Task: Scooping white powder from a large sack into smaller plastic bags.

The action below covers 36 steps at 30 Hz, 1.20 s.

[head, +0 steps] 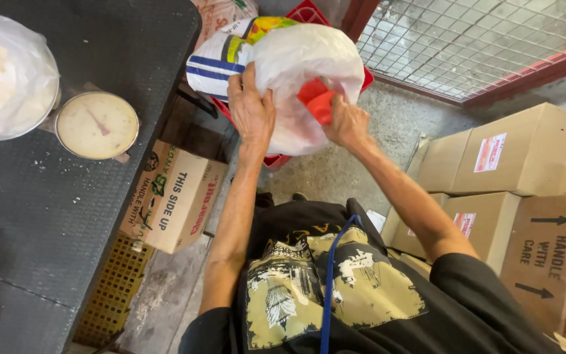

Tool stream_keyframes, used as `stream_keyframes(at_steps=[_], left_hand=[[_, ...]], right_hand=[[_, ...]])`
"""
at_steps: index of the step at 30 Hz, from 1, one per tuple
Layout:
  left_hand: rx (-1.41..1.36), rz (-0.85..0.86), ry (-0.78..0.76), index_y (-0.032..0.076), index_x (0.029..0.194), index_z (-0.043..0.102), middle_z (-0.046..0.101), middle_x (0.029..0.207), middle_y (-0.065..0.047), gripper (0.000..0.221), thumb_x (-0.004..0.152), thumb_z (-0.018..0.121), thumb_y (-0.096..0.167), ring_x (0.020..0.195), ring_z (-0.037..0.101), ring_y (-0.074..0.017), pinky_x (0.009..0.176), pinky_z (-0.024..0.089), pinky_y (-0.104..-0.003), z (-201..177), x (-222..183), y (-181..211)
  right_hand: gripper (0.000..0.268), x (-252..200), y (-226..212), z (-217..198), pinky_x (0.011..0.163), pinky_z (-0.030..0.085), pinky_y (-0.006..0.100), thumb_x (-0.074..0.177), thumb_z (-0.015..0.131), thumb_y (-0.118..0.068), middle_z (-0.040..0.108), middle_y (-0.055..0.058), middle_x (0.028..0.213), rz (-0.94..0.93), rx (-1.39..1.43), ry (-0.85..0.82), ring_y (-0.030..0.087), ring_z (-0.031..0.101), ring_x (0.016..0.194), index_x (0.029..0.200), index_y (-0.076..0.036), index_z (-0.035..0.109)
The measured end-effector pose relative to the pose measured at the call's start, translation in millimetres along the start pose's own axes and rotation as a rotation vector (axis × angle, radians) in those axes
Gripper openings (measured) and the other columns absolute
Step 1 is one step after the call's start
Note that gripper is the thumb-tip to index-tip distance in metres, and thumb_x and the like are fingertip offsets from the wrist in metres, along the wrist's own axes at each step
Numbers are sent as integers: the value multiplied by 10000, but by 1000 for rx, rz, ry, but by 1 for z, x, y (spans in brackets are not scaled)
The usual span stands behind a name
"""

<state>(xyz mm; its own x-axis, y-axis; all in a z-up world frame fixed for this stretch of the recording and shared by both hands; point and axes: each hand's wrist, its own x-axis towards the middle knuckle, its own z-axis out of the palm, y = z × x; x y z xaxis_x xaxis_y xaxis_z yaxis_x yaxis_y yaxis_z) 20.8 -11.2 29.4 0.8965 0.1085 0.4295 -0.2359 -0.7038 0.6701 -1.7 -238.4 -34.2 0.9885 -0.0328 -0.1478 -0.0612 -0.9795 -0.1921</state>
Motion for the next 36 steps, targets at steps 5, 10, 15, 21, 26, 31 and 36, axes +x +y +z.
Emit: stream_keyframes(at_steps=[5, 10, 15, 21, 26, 31, 36], left_hand=[[-54, -13, -35, 17, 1396, 540, 558, 1181, -222, 644, 807, 798, 45, 1092, 575, -429, 937, 478, -498, -1, -5, 5], [-53, -21, -38, 11, 1400, 540, 559, 1183, -217, 639, 814, 796, 39, 1096, 582, -428, 943, 480, -493, -8, -5, 9], [-53, -12, -66, 6, 1400, 548, 554, 1182, -221, 615, 828, 772, 29, 1100, 584, -426, 948, 488, -490, -5, 2, 8], [-83, -7, -90, 7, 1409, 556, 546, 1187, -230, 584, 850, 724, -3, 1094, 589, -428, 936, 496, -486, -8, -7, 6], [-87, -11, -99, 16, 1399, 572, 559, 1172, -224, 579, 841, 727, 3, 1072, 598, -428, 906, 502, -483, -13, 0, 4], [-93, 6, -119, 18, 1393, 586, 563, 1153, -228, 567, 841, 711, -12, 1043, 608, -428, 899, 509, -479, -12, -8, 4], [-122, 18, -114, 15, 1377, 604, 570, 1170, -232, 537, 845, 664, -42, 1036, 623, -432, 893, 520, -475, -11, -12, -8]], right_hand=[[773, 7, -14, 21, 597, 606, 448, 769, 683, -190, 679, 255, 1094, 49, 234, 42, 339, 704, 788, 1448, 57, 407], [733, -1, -23, 41, 596, 587, 473, 764, 732, -310, 688, 252, 998, 36, 249, 113, 368, 704, 748, 1340, 49, 456], [723, -6, -22, 58, 595, 568, 497, 758, 781, -431, 696, 249, 902, 16, 262, 191, 396, 705, 707, 1232, 40, 505], [752, 2, -19, 80, 594, 545, 526, 752, 840, -575, 707, 245, 786, 10, 293, 306, 431, 706, 659, 1102, 30, 563], [691, 17, -41, 79, 600, 530, 532, 766, 848, -484, 703, 228, 753, 92, 347, 240, 420, 705, 670, 1140, 17, 552], [604, -3, -36, 80, 596, 507, 544, 784, 853, -329, 684, 217, 720, 35, 325, 334, 440, 682, 672, 1162, 27, 543], [543, 5, -40, 83, 604, 514, 537, 773, 859, -320, 684, 216, 733, -20, 328, 337, 432, 685, 684, 1092, -13, 545]])
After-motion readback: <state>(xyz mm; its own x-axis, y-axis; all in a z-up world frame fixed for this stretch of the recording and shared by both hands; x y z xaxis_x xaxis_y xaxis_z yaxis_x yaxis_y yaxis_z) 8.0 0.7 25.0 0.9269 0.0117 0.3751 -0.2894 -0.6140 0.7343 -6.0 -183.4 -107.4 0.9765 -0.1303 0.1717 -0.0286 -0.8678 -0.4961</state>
